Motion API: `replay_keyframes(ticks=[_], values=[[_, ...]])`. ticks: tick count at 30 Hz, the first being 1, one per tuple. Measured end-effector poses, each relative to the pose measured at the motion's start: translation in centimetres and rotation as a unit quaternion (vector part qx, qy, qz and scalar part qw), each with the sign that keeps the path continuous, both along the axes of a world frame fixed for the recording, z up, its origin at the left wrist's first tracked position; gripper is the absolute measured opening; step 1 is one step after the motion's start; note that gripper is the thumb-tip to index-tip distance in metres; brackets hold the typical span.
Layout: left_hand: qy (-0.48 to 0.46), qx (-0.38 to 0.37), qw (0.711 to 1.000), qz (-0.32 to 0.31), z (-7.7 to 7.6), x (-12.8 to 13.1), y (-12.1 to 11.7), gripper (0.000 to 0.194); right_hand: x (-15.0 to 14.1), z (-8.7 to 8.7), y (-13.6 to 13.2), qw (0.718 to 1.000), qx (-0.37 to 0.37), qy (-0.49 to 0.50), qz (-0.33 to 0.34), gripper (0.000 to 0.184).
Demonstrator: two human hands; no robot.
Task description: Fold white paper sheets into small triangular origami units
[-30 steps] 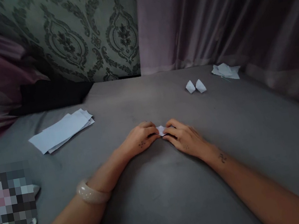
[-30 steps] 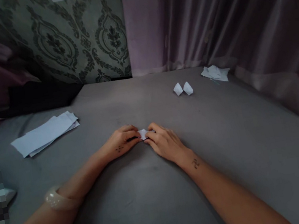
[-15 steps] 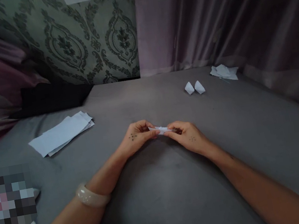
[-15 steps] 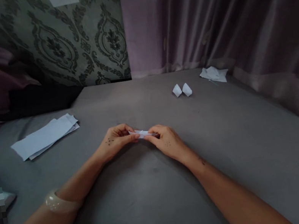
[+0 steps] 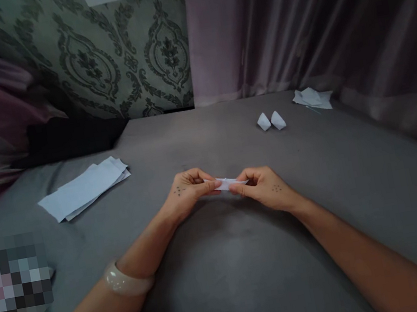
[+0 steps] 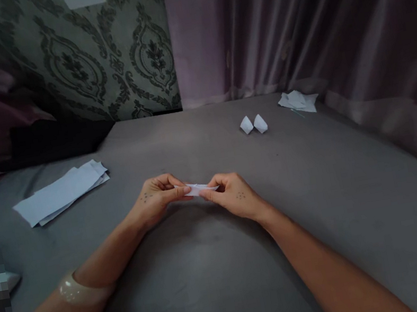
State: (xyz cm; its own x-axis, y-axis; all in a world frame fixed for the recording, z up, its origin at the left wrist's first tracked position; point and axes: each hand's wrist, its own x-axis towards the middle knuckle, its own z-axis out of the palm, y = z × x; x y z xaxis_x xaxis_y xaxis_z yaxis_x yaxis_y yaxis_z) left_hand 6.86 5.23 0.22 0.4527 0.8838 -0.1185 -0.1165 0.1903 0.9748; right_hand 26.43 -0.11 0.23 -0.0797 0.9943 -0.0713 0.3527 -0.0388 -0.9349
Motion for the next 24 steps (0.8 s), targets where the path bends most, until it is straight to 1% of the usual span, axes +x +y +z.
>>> replay_keyframes(ticks=[5,10,14,16,17,18,19,21,22,24], values=[[-0.002,0.010,1.000,0.003,0.2,0.1,-0.2,0.024,-0.1,0.2,-0.1,0.999,-0.011,0.038,0.007,0.026],[0.022,0.015,0.999,0.017,0.4,0.1,-0.4,0.024,-0.2,0.1,-0.1,0.998,-0.018,0.061,0.000,0.024],[0.034,0.028,0.999,0.012,0.1,0.1,-0.3,0.024,-0.3,-0.3,0.1,0.993,-0.021,0.118,-0.014,0.024],[0.027,0.041,0.999,0.004,-0.2,0.2,-0.1,0.025,-0.3,-0.4,0.2,0.988,-0.043,0.150,-0.010,0.028],[0.020,0.050,0.999,-0.002,-0.3,0.2,-0.1,0.026,-0.2,-0.5,0.3,0.985,-0.062,0.161,-0.002,0.033],[0.010,0.059,0.998,-0.009,-0.4,0.3,0.0,0.027,-0.2,-0.5,0.3,0.982,-0.082,0.167,0.012,0.039],[-0.001,0.068,0.998,-0.015,-0.5,0.4,0.1,0.027,-0.1,-0.5,0.2,0.980,-0.102,0.167,0.033,0.040],[-0.019,0.073,0.997,-0.025,-0.6,0.7,0.1,0.031,-0.1,-0.4,0.1,0.975,-0.133,0.159,0.075,0.030],[-0.027,0.066,0.997,-0.024,-0.6,0.8,0.0,0.036,-0.1,-0.3,0.0,0.973,-0.146,0.158,0.086,0.026],[-0.050,0.030,0.998,0.002,-0.5,1.2,-0.2,0.047,-0.3,-0.2,-0.1,0.967,-0.166,0.175,0.079,0.025]])
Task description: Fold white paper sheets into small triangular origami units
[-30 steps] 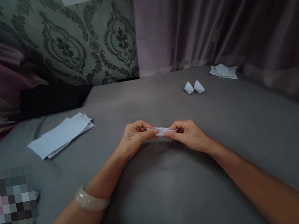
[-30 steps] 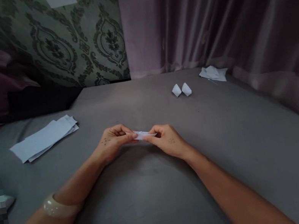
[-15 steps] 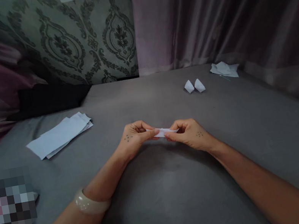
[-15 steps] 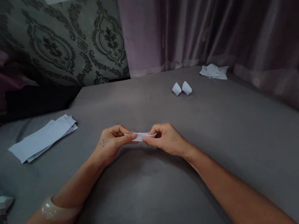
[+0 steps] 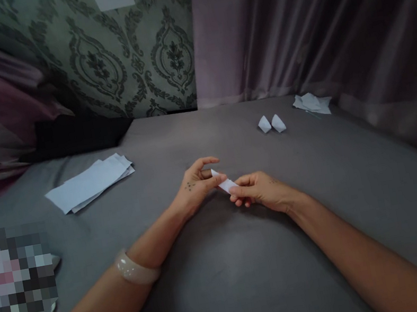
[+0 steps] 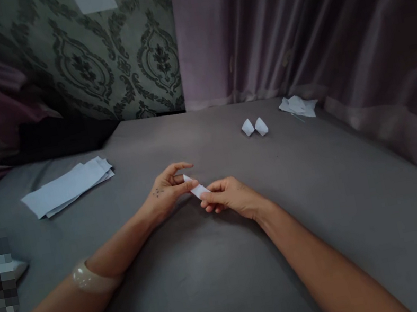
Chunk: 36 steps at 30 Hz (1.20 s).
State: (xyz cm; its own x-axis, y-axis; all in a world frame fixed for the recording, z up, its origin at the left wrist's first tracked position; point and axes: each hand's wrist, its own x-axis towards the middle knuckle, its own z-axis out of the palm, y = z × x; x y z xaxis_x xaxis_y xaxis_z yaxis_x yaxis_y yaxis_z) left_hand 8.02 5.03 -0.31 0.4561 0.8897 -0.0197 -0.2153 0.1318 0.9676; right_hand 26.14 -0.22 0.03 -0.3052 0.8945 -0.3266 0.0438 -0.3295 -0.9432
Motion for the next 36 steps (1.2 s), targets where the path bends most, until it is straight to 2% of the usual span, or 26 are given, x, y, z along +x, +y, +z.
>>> replay_keyframes(ticks=[3,5,8,13,15,21,24,28,32,36], values=[[-0.039,-0.088,0.995,0.035,0.2,0.4,-0.4,0.040,-0.7,0.2,-0.2,0.996,-0.028,0.052,-0.060,0.023],[-0.042,-0.127,0.991,0.029,0.3,0.5,-0.8,0.040,-1.3,0.3,-0.3,0.991,-0.035,0.083,-0.096,0.023],[-0.009,-0.101,0.995,0.019,0.2,0.7,-1.3,0.040,-2.0,0.2,-0.4,0.986,-0.028,0.101,-0.127,0.025],[0.016,-0.050,0.996,0.076,-0.2,0.9,-1.7,0.032,-2.8,-0.5,-0.6,0.984,0.013,0.063,-0.165,0.026],[0.017,-0.053,0.994,0.091,-0.3,0.9,-1.7,0.031,-2.9,-0.6,-0.6,0.985,0.024,0.047,-0.163,0.026],[-0.037,-0.078,0.993,0.078,-0.3,0.9,-2.1,0.031,-2.7,-0.5,-0.6,0.996,-0.011,0.051,-0.074,0.031],[-0.055,-0.074,0.993,0.073,-0.1,0.9,-2.2,0.030,-2.9,-0.5,-0.7,0.995,0.026,0.013,-0.092,0.031],[-0.049,-0.070,0.994,0.062,0.3,0.8,-1.9,0.027,-3.5,-0.3,-0.8,0.993,0.031,-0.034,-0.111,0.032],[-0.044,-0.051,0.991,0.113,0.5,0.7,-1.8,0.031,-4.1,0.0,-0.8,0.990,0.044,-0.060,-0.121,0.034],[-0.045,-0.067,0.985,0.149,0.5,0.7,-1.8,0.034,-4.5,0.1,-0.8,0.987,0.051,-0.084,-0.126,0.036]])
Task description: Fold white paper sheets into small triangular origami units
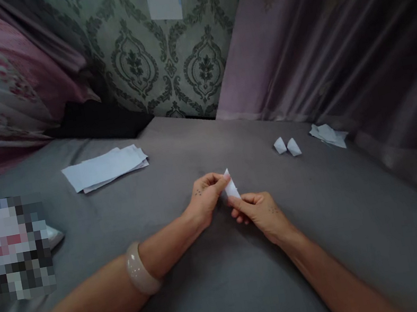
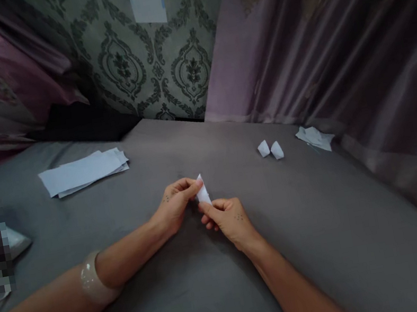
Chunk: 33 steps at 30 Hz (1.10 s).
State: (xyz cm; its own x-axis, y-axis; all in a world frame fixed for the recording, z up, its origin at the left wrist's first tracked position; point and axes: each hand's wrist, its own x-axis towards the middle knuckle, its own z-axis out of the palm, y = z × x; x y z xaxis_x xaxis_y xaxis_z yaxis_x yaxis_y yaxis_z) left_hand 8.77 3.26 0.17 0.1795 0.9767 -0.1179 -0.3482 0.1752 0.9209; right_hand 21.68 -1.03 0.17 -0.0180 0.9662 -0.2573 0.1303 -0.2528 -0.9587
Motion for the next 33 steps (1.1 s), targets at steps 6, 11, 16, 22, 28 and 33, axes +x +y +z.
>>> replay_keyframes(ticks=[6,11,16,22,28,33], values=[[0.026,-0.015,1.000,0.007,-0.1,0.0,0.1,0.040,-0.3,-0.2,-0.4,1.000,-0.009,0.001,0.027,0.038],[0.043,0.010,0.998,0.043,-0.6,0.1,0.1,0.040,-0.9,-0.2,-0.5,0.997,-0.014,0.046,0.057,0.034],[0.029,0.002,0.999,0.036,-1.3,0.1,0.4,0.040,-1.3,0.0,-0.5,0.996,-0.039,0.043,0.064,0.031],[0.039,-0.006,0.999,0.006,-1.3,-0.6,1.3,0.038,-0.7,-0.7,-0.7,0.999,-0.017,-0.043,0.022,0.031],[0.048,-0.005,0.998,-0.048,-0.3,-0.1,0.2,0.041,0.2,-0.7,-1.2,0.958,0.120,-0.259,-0.019,0.025],[0.042,-0.021,0.997,-0.060,0.0,0.3,-0.3,0.037,0.0,-0.3,-1.9,0.882,0.188,-0.431,-0.009,0.023]])
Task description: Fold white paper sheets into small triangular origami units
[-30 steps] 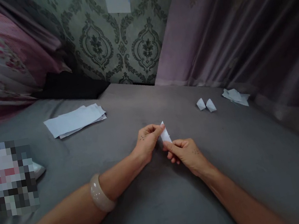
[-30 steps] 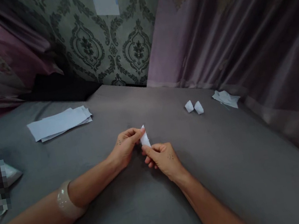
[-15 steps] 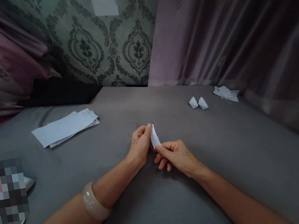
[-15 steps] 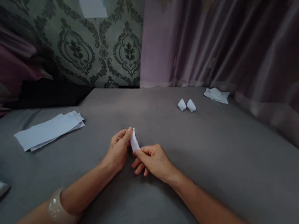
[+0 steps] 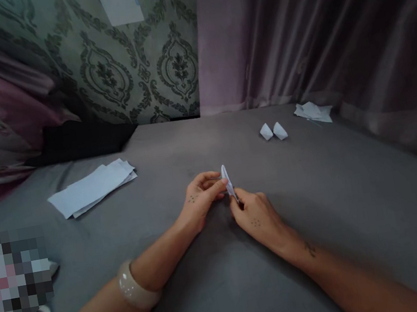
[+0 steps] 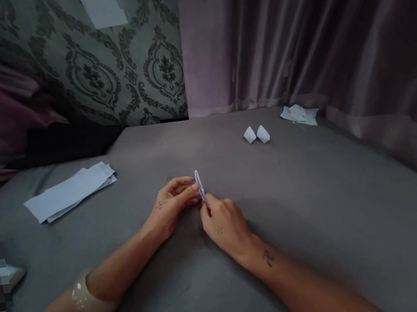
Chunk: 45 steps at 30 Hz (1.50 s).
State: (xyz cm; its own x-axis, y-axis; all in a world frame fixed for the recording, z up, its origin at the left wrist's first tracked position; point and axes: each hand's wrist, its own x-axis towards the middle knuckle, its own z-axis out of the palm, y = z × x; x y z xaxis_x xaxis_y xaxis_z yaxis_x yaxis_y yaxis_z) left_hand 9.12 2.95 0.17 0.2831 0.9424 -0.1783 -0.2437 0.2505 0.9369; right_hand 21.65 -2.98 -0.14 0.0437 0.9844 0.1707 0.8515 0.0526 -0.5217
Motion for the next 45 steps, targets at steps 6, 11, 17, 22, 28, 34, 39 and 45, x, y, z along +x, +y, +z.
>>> replay_keyframes(ticks=[6,11,17,22,28,34,39,45], values=[[-0.012,-0.011,1.000,0.005,-0.2,-0.3,0.3,0.028,-0.3,0.0,-0.2,1.000,0.016,-0.012,0.019,0.025],[-0.010,0.001,1.000,0.012,-0.4,-0.7,0.6,0.027,0.2,-0.1,0.4,0.986,-0.010,0.159,0.042,0.036],[0.030,0.037,0.999,0.021,-0.2,-0.7,0.5,0.021,0.8,-0.5,0.8,0.974,-0.032,0.222,0.040,0.033],[0.123,0.133,0.983,0.005,-0.6,-0.3,0.0,0.020,0.7,-0.7,0.9,0.983,-0.024,0.180,0.009,0.030],[0.216,0.197,0.956,-0.022,-1.5,-0.1,-0.6,0.022,0.5,-0.9,1.2,0.987,-0.018,0.159,-0.029,0.032],[0.257,0.214,0.942,-0.016,-1.5,-0.3,-0.6,0.021,0.8,-1.3,1.6,0.986,-0.018,0.164,-0.027,0.035],[0.283,0.197,0.938,-0.025,-1.3,-0.5,-0.2,0.023,0.9,-1.0,1.5,0.990,-0.007,0.140,-0.010,0.035],[0.348,0.207,0.914,0.009,-0.9,-0.4,-0.5,0.019,0.6,-0.5,1.6,0.996,-0.019,0.080,-0.047,0.035]])
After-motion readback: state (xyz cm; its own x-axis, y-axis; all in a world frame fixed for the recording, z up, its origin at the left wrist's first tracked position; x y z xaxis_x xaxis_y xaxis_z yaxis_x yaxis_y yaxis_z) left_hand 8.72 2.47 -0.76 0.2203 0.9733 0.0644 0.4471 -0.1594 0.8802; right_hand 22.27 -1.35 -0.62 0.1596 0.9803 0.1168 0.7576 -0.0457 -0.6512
